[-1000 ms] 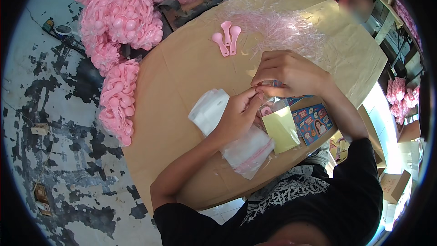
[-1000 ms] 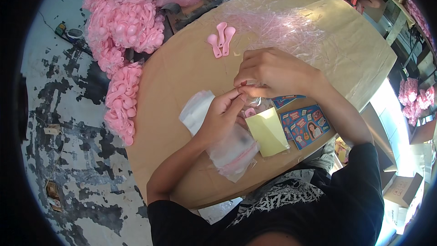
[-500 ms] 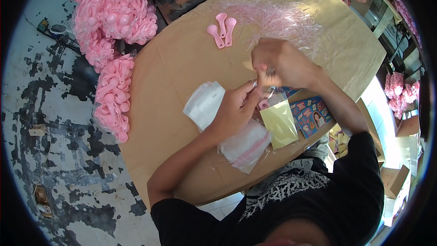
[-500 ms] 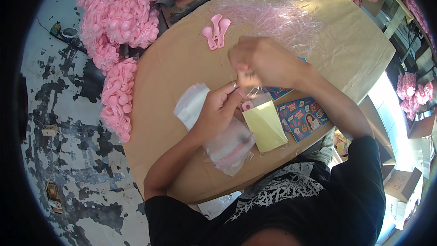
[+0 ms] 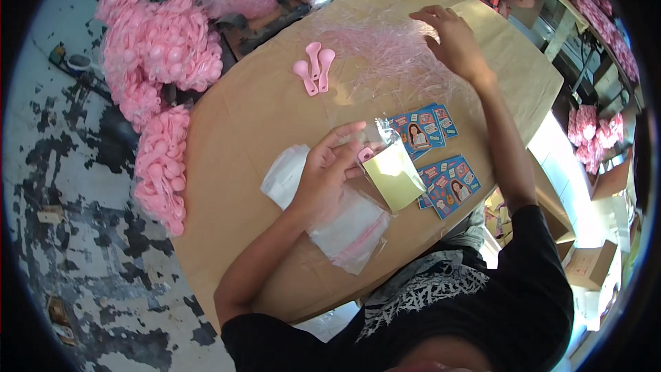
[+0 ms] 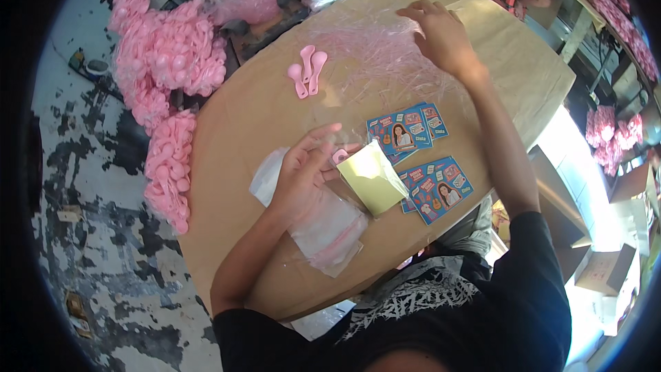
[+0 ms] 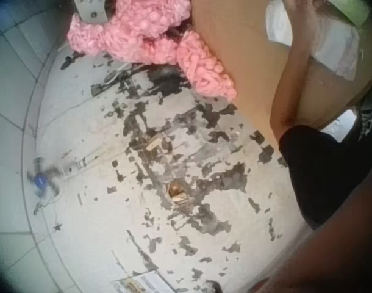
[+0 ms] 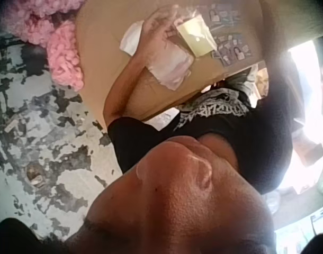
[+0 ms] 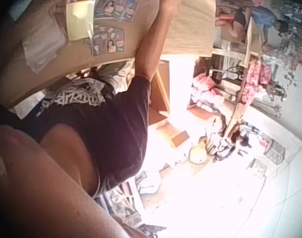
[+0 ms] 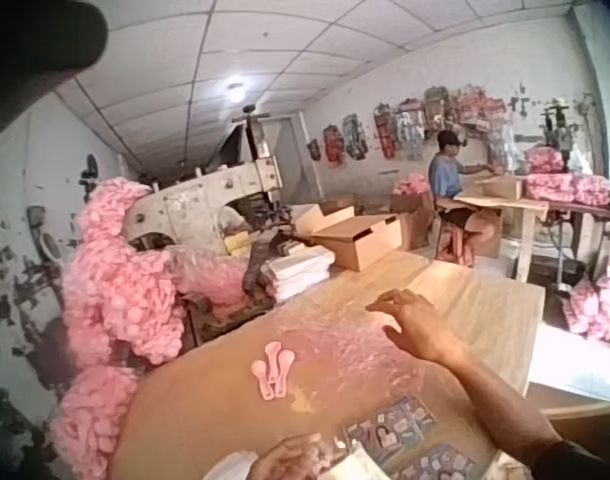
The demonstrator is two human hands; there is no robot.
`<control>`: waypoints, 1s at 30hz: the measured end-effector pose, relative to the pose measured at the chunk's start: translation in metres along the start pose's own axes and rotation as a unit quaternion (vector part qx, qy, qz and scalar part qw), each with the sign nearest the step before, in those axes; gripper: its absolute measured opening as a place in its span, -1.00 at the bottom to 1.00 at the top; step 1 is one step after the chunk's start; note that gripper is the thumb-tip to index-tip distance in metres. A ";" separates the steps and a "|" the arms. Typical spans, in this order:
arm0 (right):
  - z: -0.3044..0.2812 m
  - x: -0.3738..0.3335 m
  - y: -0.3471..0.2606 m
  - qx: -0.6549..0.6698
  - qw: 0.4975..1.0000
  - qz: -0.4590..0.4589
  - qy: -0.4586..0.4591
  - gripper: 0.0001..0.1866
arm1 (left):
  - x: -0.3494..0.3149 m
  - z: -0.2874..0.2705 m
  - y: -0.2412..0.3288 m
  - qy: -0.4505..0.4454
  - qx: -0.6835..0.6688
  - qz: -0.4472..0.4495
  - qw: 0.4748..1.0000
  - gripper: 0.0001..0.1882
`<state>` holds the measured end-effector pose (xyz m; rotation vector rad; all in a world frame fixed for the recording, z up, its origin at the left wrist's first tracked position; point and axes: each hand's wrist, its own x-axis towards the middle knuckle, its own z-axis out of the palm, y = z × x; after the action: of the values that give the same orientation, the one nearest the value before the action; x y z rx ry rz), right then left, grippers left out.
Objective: The person places a small card and a pink plastic scoop into clear plastic bags at a work table. They repeat this process multiple times, handling the items one at a time and arranging the filled bags on the table.
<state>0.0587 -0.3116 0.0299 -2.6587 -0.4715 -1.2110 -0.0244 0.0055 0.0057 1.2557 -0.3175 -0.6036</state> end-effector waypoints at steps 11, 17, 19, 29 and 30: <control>-0.044 0.010 -0.103 0.455 0.785 0.058 -0.416 -0.74 | 0.000 -0.006 -0.008 0.064 -0.037 0.029 0.997 -0.58; -0.014 -0.008 -0.108 0.577 0.726 0.138 -0.347 -0.72 | 0.002 0.003 0.003 0.065 -0.047 0.011 0.997 -0.64; -0.016 -0.005 -0.112 0.594 0.709 0.158 -0.346 -0.76 | 0.001 -0.004 -0.001 0.065 -0.059 0.019 0.996 -0.64; -0.013 -0.004 -0.115 0.563 0.737 0.105 -0.358 -0.74 | -0.001 -0.005 -0.004 0.083 -0.065 0.041 0.994 -0.65; -0.013 -0.003 -0.116 0.583 0.723 0.127 -0.347 -0.75 | -0.002 -0.006 -0.003 0.083 -0.067 0.042 0.993 -0.65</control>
<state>0.0056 -0.2079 0.0399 -1.7627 -0.6302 0.2801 -0.0230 0.0110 0.0014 1.1487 -0.1869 -0.4382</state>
